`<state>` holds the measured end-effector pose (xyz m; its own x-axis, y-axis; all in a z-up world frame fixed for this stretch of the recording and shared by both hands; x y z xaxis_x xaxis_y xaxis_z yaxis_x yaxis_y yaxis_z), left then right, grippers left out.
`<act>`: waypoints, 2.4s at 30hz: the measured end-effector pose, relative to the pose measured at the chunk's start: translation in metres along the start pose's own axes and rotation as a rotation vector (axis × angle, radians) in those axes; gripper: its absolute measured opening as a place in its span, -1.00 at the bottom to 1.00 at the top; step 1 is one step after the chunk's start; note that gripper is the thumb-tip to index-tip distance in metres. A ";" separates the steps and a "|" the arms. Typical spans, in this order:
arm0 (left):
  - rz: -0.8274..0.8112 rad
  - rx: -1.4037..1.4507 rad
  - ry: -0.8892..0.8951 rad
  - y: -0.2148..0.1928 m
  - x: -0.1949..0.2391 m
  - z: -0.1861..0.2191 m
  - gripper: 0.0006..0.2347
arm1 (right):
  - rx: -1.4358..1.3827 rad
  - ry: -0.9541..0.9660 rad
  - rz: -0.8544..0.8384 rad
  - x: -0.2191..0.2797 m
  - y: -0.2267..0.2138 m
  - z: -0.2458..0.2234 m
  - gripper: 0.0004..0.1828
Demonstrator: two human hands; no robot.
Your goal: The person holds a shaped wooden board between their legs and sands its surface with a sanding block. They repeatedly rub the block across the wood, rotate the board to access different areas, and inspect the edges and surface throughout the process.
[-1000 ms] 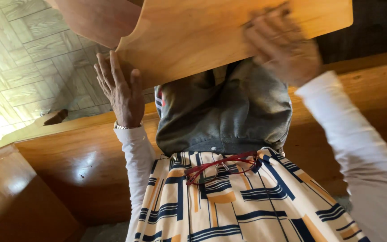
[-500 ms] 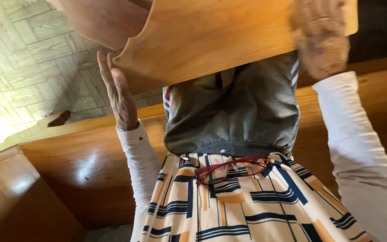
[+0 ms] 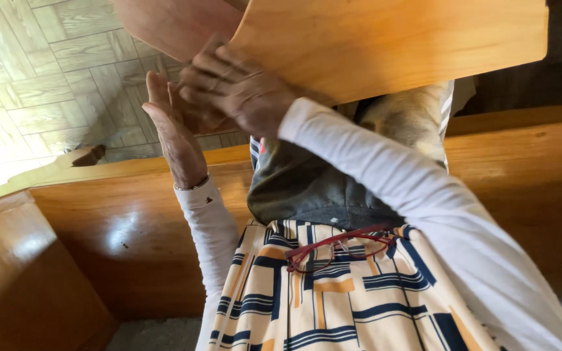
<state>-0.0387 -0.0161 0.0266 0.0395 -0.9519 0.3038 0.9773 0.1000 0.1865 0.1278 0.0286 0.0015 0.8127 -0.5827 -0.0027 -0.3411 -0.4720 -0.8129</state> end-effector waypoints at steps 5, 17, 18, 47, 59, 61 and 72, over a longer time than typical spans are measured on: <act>0.067 -0.705 0.223 0.013 0.005 0.013 -0.45 | 0.198 -0.297 0.425 0.007 -0.015 -0.018 -0.54; -0.148 -1.704 0.361 0.098 -0.022 -0.031 -0.40 | 0.133 0.777 0.167 0.307 -0.033 0.114 -0.40; -0.150 -1.702 0.365 0.100 -0.024 -0.032 -0.40 | 0.136 0.780 0.169 0.320 -0.040 0.114 -0.40; -0.111 -0.959 0.298 0.073 -0.010 -0.011 -0.36 | 0.423 0.170 0.549 0.014 -0.072 -0.006 -0.73; -0.072 -1.736 0.427 0.096 -0.032 -0.036 -0.37 | 0.531 0.938 0.423 0.319 -0.032 0.153 -0.45; -0.065 -1.720 0.462 0.096 -0.032 -0.036 -0.38 | 0.363 1.041 0.449 0.339 -0.041 0.134 -0.45; -0.024 -1.226 0.360 0.098 -0.021 -0.017 -0.39 | 0.325 0.843 0.429 0.185 -0.032 0.113 -0.40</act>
<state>0.0597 0.0088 0.0225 -0.1149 -0.9933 0.0078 0.5219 -0.0671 -0.8504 0.3424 0.0108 -0.0389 0.0075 -0.9997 -0.0215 -0.2793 0.0185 -0.9600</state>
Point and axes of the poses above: each hand's wrist, its own x-axis away from the middle knuckle, its own y-axis out of the palm, z = x × y, the point moved 2 cm from there along -x, towards the middle knuckle, and after that the axes turned 8 degrees about -z, right-handed, at the moved point
